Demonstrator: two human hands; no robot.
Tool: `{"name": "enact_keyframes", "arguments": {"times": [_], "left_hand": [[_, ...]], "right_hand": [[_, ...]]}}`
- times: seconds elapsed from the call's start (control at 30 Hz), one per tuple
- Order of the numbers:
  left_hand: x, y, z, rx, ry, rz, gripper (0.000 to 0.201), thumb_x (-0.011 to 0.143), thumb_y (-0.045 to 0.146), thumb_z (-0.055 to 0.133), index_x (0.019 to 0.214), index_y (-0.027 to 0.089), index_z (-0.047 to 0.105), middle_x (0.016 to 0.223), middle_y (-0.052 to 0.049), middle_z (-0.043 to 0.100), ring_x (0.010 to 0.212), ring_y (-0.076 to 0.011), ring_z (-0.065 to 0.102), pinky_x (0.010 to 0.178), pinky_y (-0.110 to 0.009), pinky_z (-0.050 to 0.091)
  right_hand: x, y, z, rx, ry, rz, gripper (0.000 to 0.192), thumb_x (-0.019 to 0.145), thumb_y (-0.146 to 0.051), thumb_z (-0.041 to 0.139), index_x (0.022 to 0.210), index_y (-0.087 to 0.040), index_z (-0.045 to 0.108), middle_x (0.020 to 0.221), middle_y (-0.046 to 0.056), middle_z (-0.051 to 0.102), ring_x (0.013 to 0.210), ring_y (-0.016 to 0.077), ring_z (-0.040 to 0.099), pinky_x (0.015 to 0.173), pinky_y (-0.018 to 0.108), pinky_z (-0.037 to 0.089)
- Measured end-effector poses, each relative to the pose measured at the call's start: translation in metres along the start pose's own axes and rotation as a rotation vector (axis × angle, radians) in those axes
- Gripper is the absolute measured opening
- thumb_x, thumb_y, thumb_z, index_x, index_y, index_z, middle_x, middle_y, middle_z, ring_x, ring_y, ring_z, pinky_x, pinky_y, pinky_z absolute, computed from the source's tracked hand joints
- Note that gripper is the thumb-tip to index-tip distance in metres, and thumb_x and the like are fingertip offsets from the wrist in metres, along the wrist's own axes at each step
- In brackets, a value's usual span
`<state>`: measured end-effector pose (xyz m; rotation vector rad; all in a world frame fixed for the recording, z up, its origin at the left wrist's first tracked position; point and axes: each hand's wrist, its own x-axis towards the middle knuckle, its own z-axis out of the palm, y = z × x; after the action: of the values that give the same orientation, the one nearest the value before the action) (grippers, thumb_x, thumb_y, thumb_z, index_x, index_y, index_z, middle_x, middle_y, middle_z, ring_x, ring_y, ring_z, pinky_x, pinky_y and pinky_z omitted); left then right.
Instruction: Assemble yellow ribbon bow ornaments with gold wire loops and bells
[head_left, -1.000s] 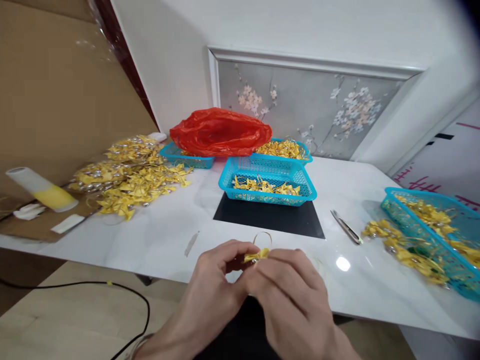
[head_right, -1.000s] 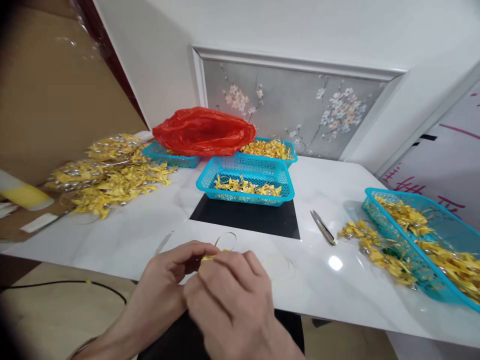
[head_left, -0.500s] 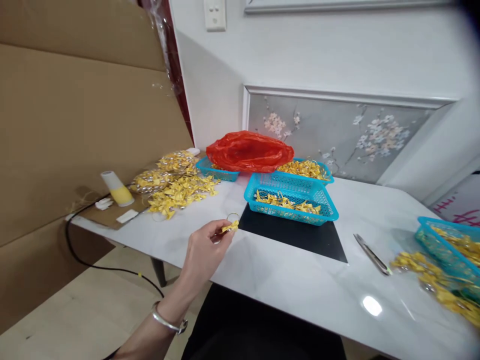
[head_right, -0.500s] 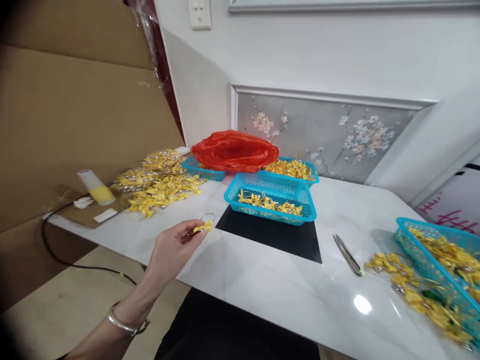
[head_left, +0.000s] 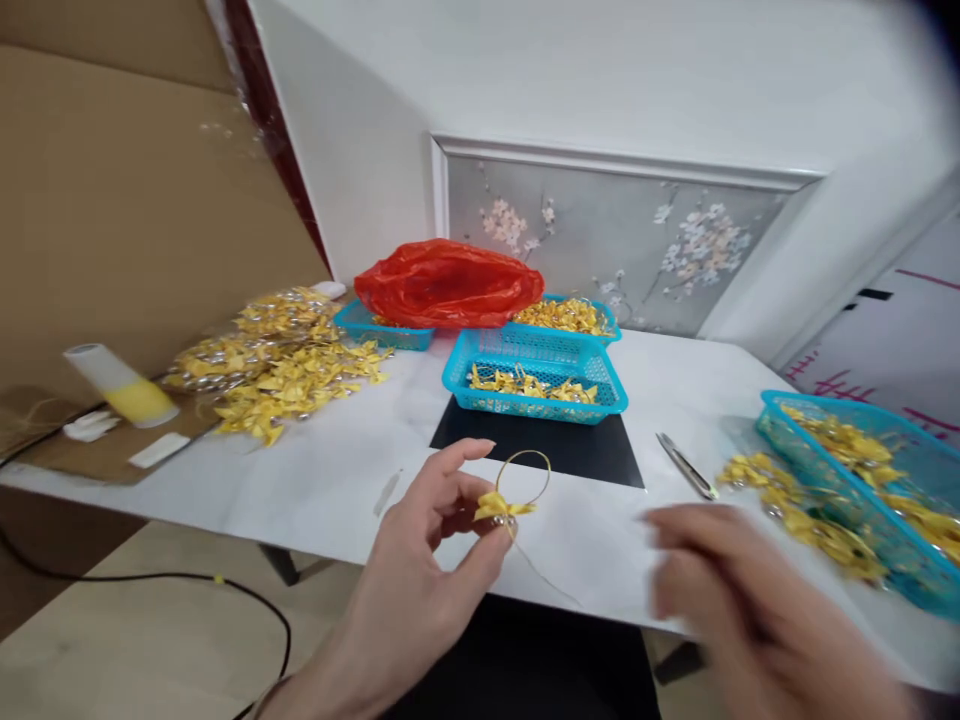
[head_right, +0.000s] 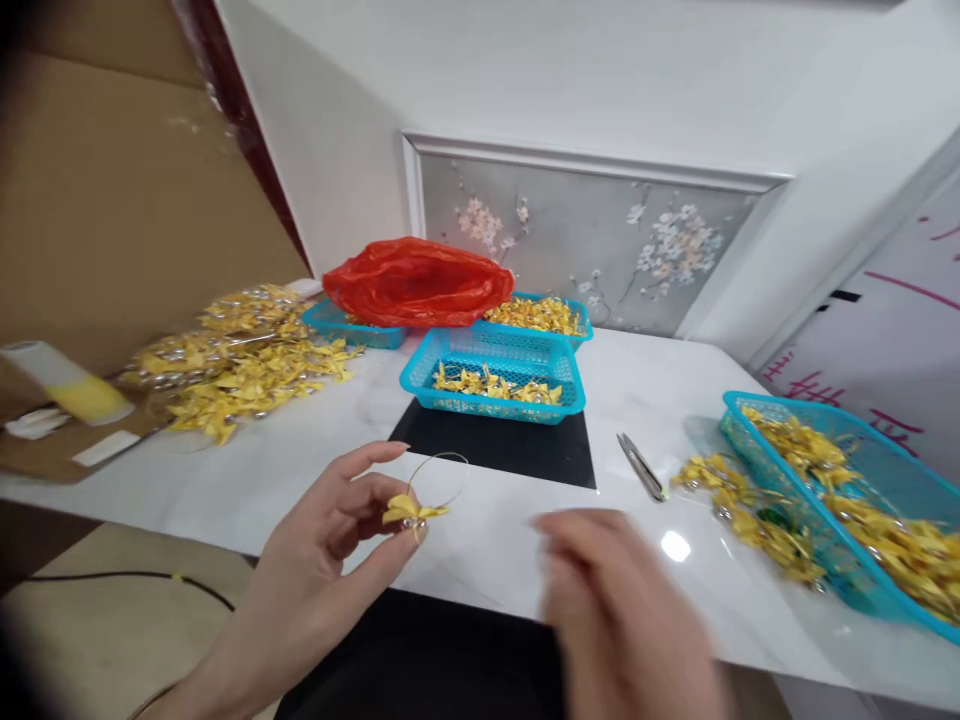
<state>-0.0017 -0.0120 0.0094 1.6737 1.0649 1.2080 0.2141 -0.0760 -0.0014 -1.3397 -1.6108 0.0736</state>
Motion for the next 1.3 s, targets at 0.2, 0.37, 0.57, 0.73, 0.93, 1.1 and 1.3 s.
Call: {"name": "enact_keyframes", "arguments": {"times": [0.2,0.37,0.57,0.73,0.93,1.1,1.3], "left_hand": [[-0.006,0.014,0.011,-0.199,-0.06,-0.197,0.042,0.081,0.017,0.07,0.115,0.038,0.056,0.078,0.009,0.066,0.071,-0.0089,0.066,0.069,-0.015,0.053],[-0.005,0.023,0.011,-0.186,-0.076,-0.119,0.031,0.078,0.011,0.068,0.094,0.037,0.071,0.082,0.008,0.07,0.074,-0.0087,0.066,0.068,-0.013,0.052],[-0.003,0.028,0.012,-0.211,-0.011,-0.308,0.017,0.073,0.013,0.072,0.078,0.028,0.076,0.074,0.006,0.073,0.068,-0.0082,0.066,0.064,-0.01,0.051],[-0.005,0.03,0.01,-0.246,0.032,-0.406,0.013,0.067,0.018,0.079,0.078,0.025,0.076,0.076,0.004,0.074,0.067,-0.0098,0.067,0.062,-0.011,0.052],[-0.005,0.027,0.01,-0.262,0.094,-0.392,0.014,0.066,0.02,0.08,0.078,0.023,0.075,0.074,0.002,0.074,0.066,-0.0107,0.066,0.06,-0.011,0.052],[-0.002,0.017,0.0,-0.23,-0.001,-0.341,0.016,0.068,0.02,0.081,0.082,0.025,0.073,0.077,0.001,0.075,0.07,-0.0145,0.07,0.06,-0.015,0.057],[-0.002,0.016,-0.002,-0.18,-0.016,-0.32,0.018,0.07,0.019,0.079,0.085,0.027,0.073,0.079,0.002,0.077,0.068,-0.0138,0.071,0.06,-0.014,0.058]], "right_hand": [[0.032,-0.024,0.043,0.649,-0.36,0.402,0.02,0.091,-0.038,0.058,0.087,-0.019,0.059,0.065,-0.005,0.047,0.055,0.0087,0.043,0.049,0.019,0.039],[0.035,-0.027,0.051,0.802,-0.354,0.506,0.034,0.093,-0.039,0.056,0.067,-0.018,0.049,0.06,-0.006,0.04,0.054,0.0072,0.032,0.047,0.02,0.03],[0.033,-0.027,0.047,0.683,-0.266,0.452,0.027,0.095,-0.035,0.055,0.074,-0.018,0.056,0.06,-0.006,0.043,0.052,0.0073,0.037,0.045,0.019,0.031],[0.019,-0.029,0.028,0.403,-0.039,0.131,0.026,0.097,-0.014,0.046,0.112,-0.027,0.063,0.084,0.0,0.063,0.06,0.0088,0.059,0.055,0.02,0.051],[0.009,-0.034,0.026,0.256,-0.07,-0.014,0.024,0.093,-0.007,0.049,0.104,-0.024,0.062,0.079,-0.003,0.07,0.065,0.0084,0.068,0.062,0.013,0.057],[0.01,-0.032,0.032,0.054,-0.007,-0.101,0.026,0.088,-0.005,0.053,0.092,-0.026,0.067,0.083,0.001,0.058,0.063,0.0087,0.059,0.052,0.018,0.049],[0.01,-0.032,0.035,0.002,0.053,-0.147,0.035,0.083,0.003,0.056,0.095,-0.027,0.069,0.081,0.0,0.049,0.062,0.0081,0.049,0.049,0.018,0.041]]}}
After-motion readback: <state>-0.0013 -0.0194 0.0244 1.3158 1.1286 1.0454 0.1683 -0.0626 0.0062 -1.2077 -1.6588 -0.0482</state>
